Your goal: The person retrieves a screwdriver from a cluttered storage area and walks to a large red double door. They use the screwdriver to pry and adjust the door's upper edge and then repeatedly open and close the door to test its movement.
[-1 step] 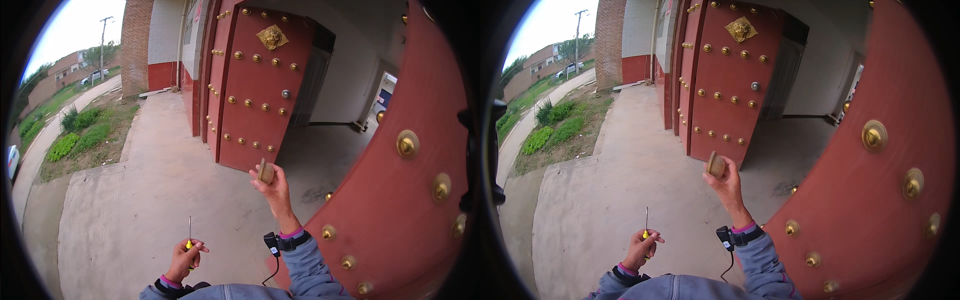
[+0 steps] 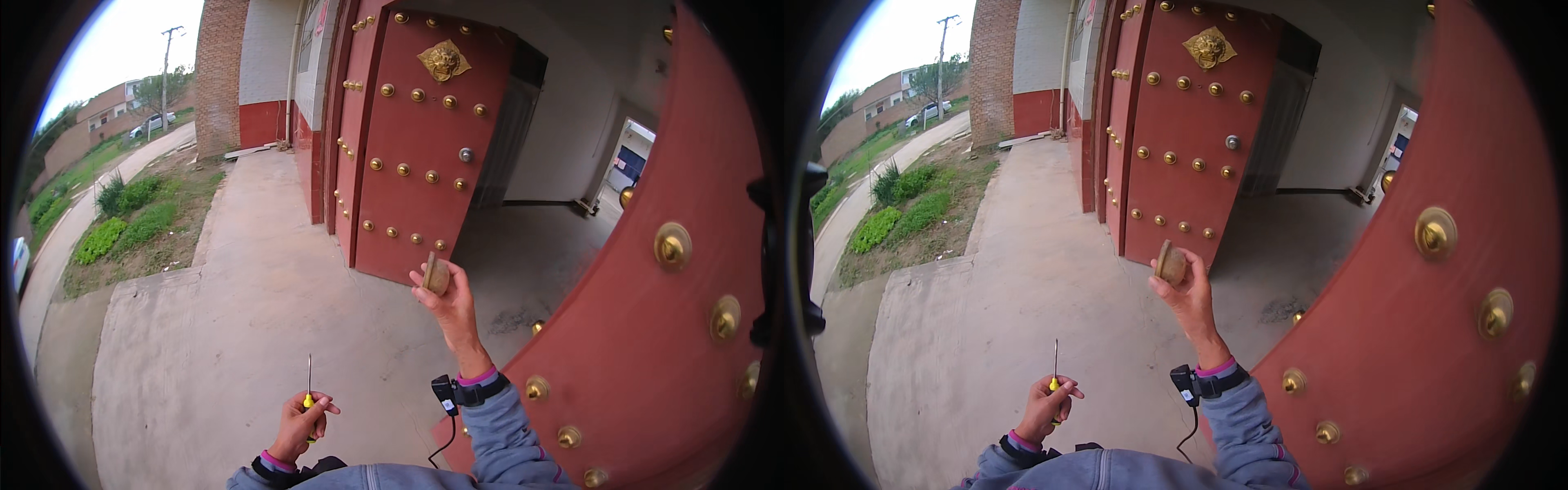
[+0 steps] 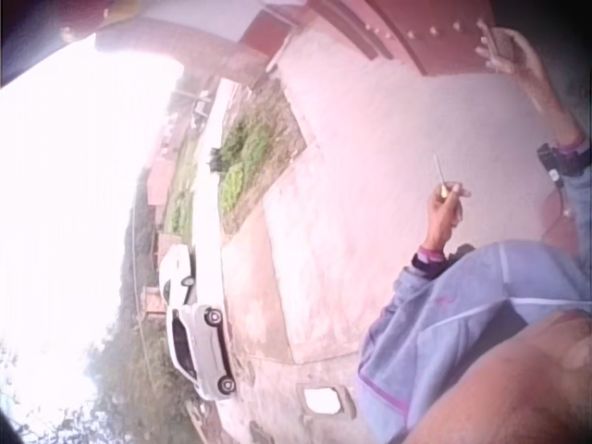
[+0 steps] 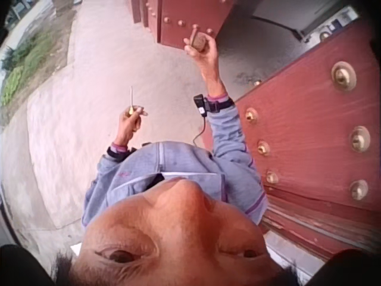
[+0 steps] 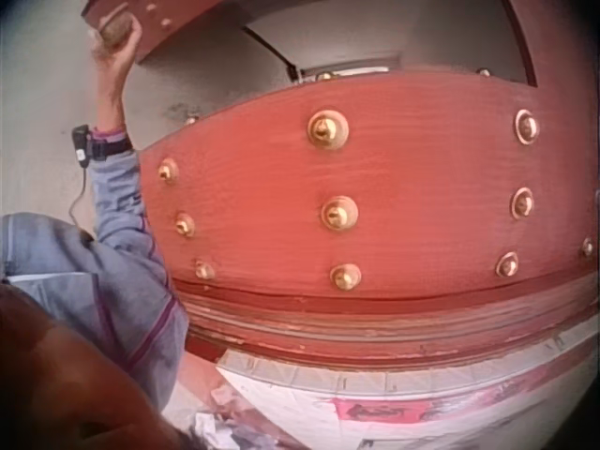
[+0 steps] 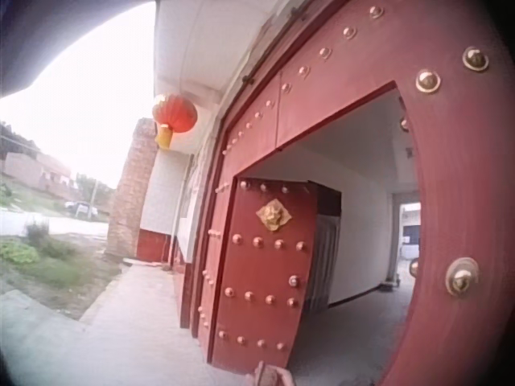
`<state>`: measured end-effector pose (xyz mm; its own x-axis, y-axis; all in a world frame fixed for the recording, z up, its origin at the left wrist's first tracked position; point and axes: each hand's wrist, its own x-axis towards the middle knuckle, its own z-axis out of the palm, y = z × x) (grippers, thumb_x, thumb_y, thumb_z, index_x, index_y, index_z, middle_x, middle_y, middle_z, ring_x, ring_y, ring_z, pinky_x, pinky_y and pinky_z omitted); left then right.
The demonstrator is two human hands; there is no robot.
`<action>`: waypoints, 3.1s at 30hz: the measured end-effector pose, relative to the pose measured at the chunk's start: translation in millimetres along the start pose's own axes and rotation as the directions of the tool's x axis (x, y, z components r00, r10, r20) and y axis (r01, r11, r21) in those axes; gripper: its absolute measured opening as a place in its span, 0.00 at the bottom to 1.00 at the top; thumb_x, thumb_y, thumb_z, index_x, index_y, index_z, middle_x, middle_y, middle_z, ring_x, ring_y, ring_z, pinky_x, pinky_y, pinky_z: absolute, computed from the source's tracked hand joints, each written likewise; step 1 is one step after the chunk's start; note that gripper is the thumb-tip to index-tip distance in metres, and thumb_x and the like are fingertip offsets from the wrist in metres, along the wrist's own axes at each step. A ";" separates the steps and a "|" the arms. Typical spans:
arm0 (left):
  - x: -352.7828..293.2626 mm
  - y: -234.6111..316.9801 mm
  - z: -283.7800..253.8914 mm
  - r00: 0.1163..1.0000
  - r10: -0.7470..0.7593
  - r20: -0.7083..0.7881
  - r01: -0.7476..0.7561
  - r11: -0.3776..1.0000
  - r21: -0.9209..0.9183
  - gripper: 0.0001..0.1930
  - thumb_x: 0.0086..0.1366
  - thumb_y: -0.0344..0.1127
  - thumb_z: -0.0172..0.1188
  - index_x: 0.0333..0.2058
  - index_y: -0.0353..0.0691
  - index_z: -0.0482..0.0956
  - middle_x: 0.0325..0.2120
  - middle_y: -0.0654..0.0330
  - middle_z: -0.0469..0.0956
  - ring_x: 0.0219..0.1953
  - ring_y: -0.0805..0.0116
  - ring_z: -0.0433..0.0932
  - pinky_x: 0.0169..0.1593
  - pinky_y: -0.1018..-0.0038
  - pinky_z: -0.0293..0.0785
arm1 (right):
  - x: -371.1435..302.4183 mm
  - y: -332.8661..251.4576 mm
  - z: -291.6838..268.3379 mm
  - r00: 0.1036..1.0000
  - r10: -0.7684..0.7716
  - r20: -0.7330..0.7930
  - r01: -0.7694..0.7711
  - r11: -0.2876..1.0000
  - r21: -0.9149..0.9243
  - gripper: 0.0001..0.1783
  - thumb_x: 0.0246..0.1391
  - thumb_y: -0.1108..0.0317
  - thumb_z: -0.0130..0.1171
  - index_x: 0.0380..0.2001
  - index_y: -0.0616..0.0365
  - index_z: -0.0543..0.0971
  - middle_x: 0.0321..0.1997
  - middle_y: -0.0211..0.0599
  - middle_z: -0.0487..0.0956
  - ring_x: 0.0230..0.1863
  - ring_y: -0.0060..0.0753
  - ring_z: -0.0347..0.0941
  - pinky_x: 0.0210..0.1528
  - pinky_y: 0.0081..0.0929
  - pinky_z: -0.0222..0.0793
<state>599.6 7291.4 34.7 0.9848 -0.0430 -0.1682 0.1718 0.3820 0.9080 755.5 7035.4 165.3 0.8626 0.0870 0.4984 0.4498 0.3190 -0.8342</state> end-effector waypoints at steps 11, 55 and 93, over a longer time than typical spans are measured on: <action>365.9 49.8 1.4 0.971 -0.093 0.222 0.091 0.996 0.018 0.06 0.67 0.31 0.56 0.37 0.33 0.76 0.26 0.55 0.81 0.12 0.79 0.68 0.15 0.82 0.59 | 329.1 64.3 -154.4 0.917 -0.365 -0.160 0.263 0.856 -0.444 0.32 0.49 0.77 0.67 0.55 0.61 0.64 0.51 0.36 0.71 0.52 0.25 0.70 0.55 0.24 0.70; 1230.4 239.2 324.1 0.650 0.223 0.726 -0.248 0.966 -0.075 0.06 0.67 0.26 0.53 0.41 0.31 0.74 0.26 0.55 0.79 0.13 0.77 0.70 0.16 0.82 0.64 | 984.5 107.1 -479.2 0.986 -0.118 0.114 0.159 0.852 -0.499 0.35 0.59 0.41 0.51 0.62 0.51 0.64 0.58 0.47 0.71 0.45 0.36 0.75 0.39 0.24 0.70; 1256.5 292.7 374.0 0.748 0.508 0.426 -0.345 0.847 -0.404 0.15 0.60 0.25 0.61 0.45 0.34 0.69 0.23 0.64 0.73 0.09 0.81 0.63 0.12 0.87 0.59 | 1301.2 -53.0 -535.1 0.539 -0.731 0.418 -0.013 -0.503 -0.864 0.32 0.65 0.47 0.38 0.66 0.51 0.58 0.72 0.36 0.55 0.73 0.42 0.48 0.68 0.51 0.48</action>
<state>1896.7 7004.0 232.6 0.8351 -0.2312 0.4993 -0.2047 0.7117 0.6720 1977.9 6626.6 731.7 0.0394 0.2077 0.9774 -0.0374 -0.9772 0.2091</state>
